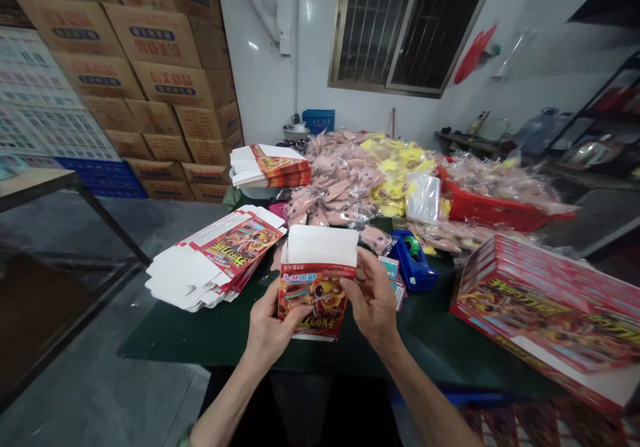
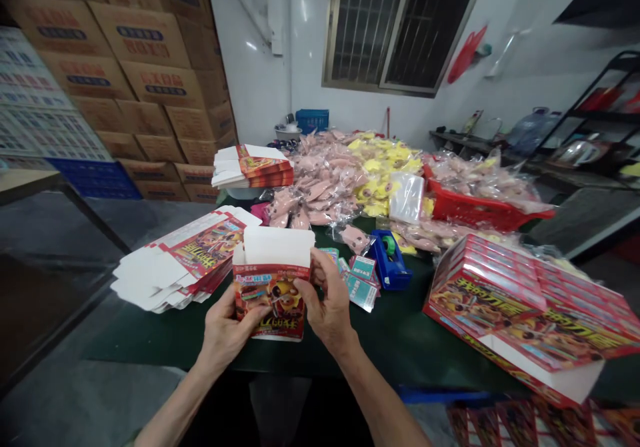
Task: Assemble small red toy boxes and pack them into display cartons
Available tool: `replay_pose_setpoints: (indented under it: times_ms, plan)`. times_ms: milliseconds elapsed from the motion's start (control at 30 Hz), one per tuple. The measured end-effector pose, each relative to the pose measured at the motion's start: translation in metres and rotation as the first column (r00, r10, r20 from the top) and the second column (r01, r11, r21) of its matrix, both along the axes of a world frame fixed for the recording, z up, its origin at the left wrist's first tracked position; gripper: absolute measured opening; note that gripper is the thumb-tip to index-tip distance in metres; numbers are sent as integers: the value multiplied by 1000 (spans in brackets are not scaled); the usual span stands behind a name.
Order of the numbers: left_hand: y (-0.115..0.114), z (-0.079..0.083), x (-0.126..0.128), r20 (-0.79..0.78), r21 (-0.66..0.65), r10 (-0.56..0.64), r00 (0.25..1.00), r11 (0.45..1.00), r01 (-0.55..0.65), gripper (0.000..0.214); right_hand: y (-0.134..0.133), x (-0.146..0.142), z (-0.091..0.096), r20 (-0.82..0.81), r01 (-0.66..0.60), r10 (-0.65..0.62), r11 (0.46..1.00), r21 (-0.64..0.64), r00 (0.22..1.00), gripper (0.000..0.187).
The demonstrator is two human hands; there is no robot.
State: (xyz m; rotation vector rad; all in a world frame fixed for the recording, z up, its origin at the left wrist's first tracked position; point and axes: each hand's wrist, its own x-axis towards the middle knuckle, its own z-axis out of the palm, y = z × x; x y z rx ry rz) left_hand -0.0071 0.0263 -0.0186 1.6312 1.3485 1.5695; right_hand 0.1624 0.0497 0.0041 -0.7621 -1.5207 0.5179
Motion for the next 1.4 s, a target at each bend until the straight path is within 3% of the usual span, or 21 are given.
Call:
replay_pose_setpoints:
  times_ms: [67,133,200,300,433,500,600,667,800,867,967,1067,1167,1267,1400]
  plan:
    - [-1,6,2,52,104,57,997,993,-62,73,-7,5,5,151,23,-44,990,136,988,43]
    - [0,11,3,46,225,109,993,967,-116,76,-13,10,10,262,50,-117,967,250,958,40]
    - [4,13,4,0,354,119,993,929,-111,57,-18,12,13,300,66,-162,950,305,940,37]
    - [11,13,5,-1,465,105,994,880,-93,21,-22,10,12,276,81,-163,955,285,947,28]
    - [14,21,8,106,319,54,993,944,-86,22,-19,11,15,203,89,-121,983,161,972,20]
    - [13,29,9,260,214,-45,964,977,-12,16,-15,14,18,150,51,-60,996,67,987,16]
    - [8,42,11,530,123,-210,822,978,170,32,-11,18,23,6,-94,95,988,-121,995,34]
    - [6,46,12,592,103,-260,763,963,248,36,-9,21,24,5,-166,170,967,-195,985,42]
    - [5,37,16,508,143,-269,818,963,228,11,-8,26,18,99,-89,97,992,-85,990,15]
    - [6,29,17,470,179,-263,843,963,201,14,-11,28,15,93,-72,75,997,-42,993,15]
    - [3,25,13,443,195,-327,835,944,266,15,-17,33,16,116,-157,167,983,-93,979,19]
    - [-1,35,6,339,194,-426,839,904,381,23,-21,34,21,84,-185,195,976,-118,977,18]
    - [-3,51,1,139,107,-404,904,914,392,18,-20,35,26,73,-91,104,983,-160,992,10]
    - [-3,61,-1,-13,-5,-383,924,924,383,17,-19,35,30,115,-51,82,968,-247,990,11]
    - [-3,60,-2,-17,11,-356,934,934,356,16,-22,34,32,149,-10,45,974,-227,988,12]
